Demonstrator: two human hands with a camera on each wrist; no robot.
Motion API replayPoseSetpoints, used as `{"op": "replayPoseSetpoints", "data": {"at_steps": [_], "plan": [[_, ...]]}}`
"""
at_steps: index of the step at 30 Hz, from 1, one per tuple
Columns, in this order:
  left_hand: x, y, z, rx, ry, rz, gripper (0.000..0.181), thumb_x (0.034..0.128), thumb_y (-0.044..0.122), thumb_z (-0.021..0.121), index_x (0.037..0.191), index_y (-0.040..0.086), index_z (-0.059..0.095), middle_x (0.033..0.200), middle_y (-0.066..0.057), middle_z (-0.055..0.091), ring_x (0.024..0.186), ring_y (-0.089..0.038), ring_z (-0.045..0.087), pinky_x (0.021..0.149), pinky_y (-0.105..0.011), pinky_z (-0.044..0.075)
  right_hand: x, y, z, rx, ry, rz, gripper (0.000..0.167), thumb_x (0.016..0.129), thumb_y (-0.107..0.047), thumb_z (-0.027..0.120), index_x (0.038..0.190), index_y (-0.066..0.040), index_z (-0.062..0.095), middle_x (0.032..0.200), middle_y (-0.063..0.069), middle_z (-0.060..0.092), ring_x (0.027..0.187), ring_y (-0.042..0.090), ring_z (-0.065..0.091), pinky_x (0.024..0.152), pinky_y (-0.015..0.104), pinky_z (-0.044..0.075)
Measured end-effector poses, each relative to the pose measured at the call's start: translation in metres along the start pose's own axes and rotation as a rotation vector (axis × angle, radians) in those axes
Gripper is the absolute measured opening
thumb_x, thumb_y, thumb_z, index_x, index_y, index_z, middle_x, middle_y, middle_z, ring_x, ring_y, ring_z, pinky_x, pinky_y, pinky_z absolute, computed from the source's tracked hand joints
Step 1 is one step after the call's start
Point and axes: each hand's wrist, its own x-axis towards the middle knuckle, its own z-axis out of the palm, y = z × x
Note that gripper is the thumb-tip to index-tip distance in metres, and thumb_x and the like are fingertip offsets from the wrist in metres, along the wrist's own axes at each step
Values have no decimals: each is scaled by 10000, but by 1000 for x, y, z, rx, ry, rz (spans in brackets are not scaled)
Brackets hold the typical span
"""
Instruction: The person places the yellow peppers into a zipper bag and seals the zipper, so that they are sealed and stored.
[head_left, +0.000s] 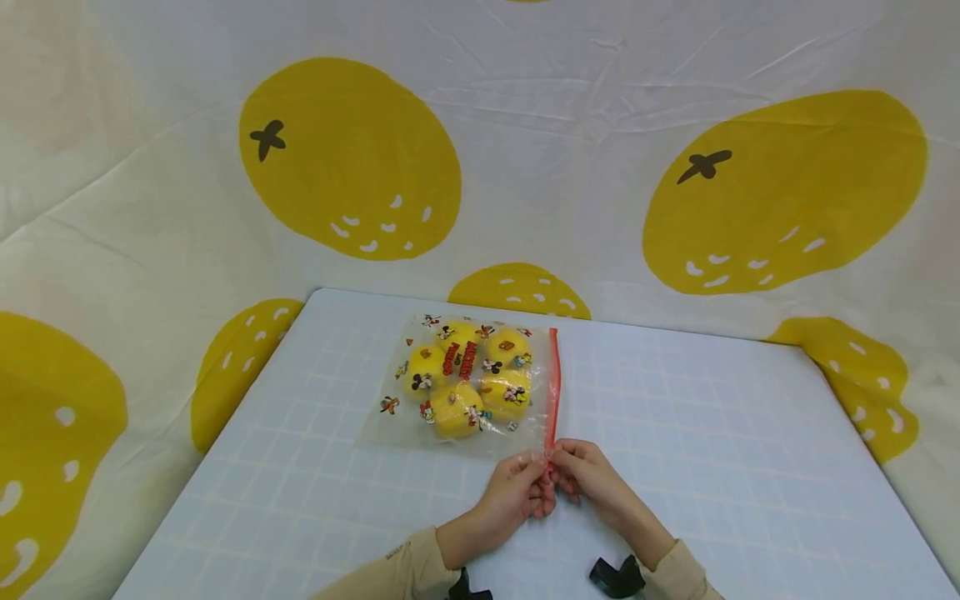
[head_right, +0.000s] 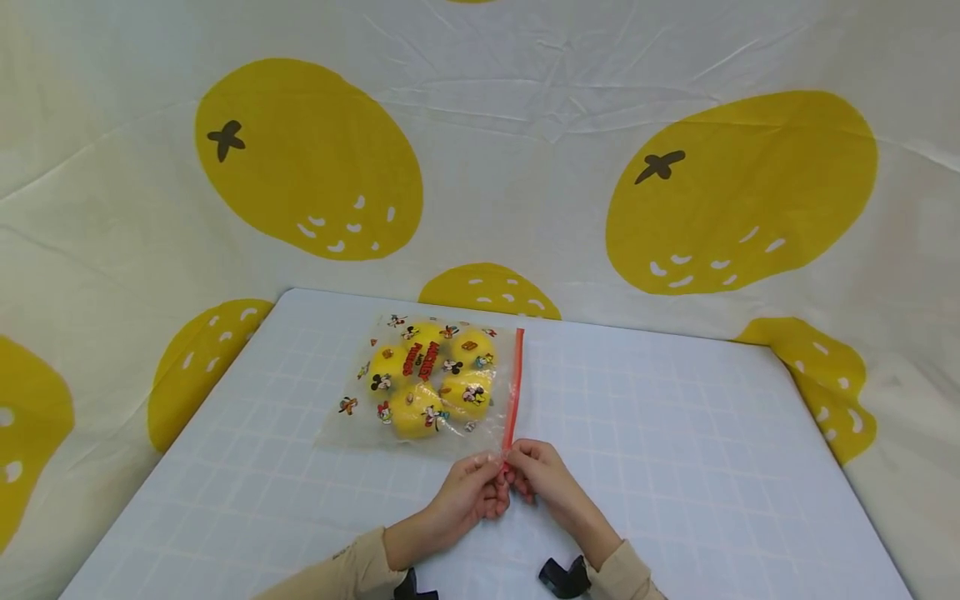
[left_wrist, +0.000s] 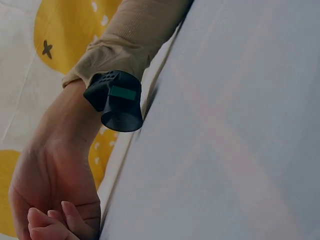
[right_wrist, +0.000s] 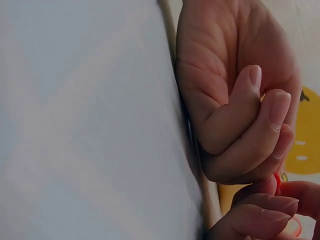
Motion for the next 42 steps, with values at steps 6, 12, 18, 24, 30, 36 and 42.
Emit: {"op": "replayPoseSetpoints", "data": {"at_steps": [6, 12, 18, 24, 30, 36, 42], "plan": [[0, 0, -1, 10, 13, -9, 195, 1006, 133, 514, 830, 65, 564, 697, -40, 557, 569, -143, 538, 504, -224, 431, -2, 1, 6, -22, 43, -52, 198, 1005, -106, 489, 844, -8, 551, 629, 0, 484, 503, 76, 401, 468, 216, 337], [2, 0, 0, 11, 16, -14, 204, 1003, 131, 519, 811, 74, 561, 696, -37, 562, 569, -141, 542, 511, -227, 446, -2, 0, 9, -21, 119, -43, 198, 1005, -110, 505, 859, 4, 575, 630, 16, 483, 516, 102, 407, 477, 228, 349], [3, 1, 0, 16, 8, -4, 212, 984, 105, 516, 777, 73, 552, 680, -37, 574, 564, -136, 552, 509, -220, 448, 3, -3, 11, -9, 184, -39, 216, 1008, -119, 514, 828, -10, 564, 599, 10, 452, 502, 103, 394, 478, 228, 346], [0, 1, -1, 30, -6, 10, 221, 980, 119, 529, 767, 67, 551, 686, -49, 587, 567, -143, 561, 505, -219, 444, 13, -7, 9, -1, 230, -48, 227, 1004, -117, 530, 811, -3, 565, 585, 10, 439, 494, 106, 388, 473, 232, 341], [1, 2, -1, 25, -9, -7, 207, 983, 119, 532, 786, 63, 563, 689, -47, 596, 565, -137, 569, 506, -216, 451, 27, -11, 6, 9, 313, -29, 236, 997, -99, 541, 780, -11, 563, 574, 11, 422, 498, 107, 376, 474, 232, 334], [1, 2, -2, 32, -5, -1, 201, 989, 113, 520, 805, 48, 568, 695, -53, 596, 566, -139, 575, 508, -218, 459, 43, -16, 2, -17, 351, -28, 254, 1000, -115, 538, 762, -30, 560, 572, 3, 405, 507, 116, 359, 482, 244, 319], [0, 2, -1, 11, -21, 26, 165, 987, 109, 527, 850, 27, 568, 691, -47, 595, 559, -130, 574, 503, -216, 456, 54, -21, 0, -22, 411, -22, 255, 990, -100, 544, 745, -34, 568, 563, 0, 409, 511, 117, 363, 480, 245, 332]]}}
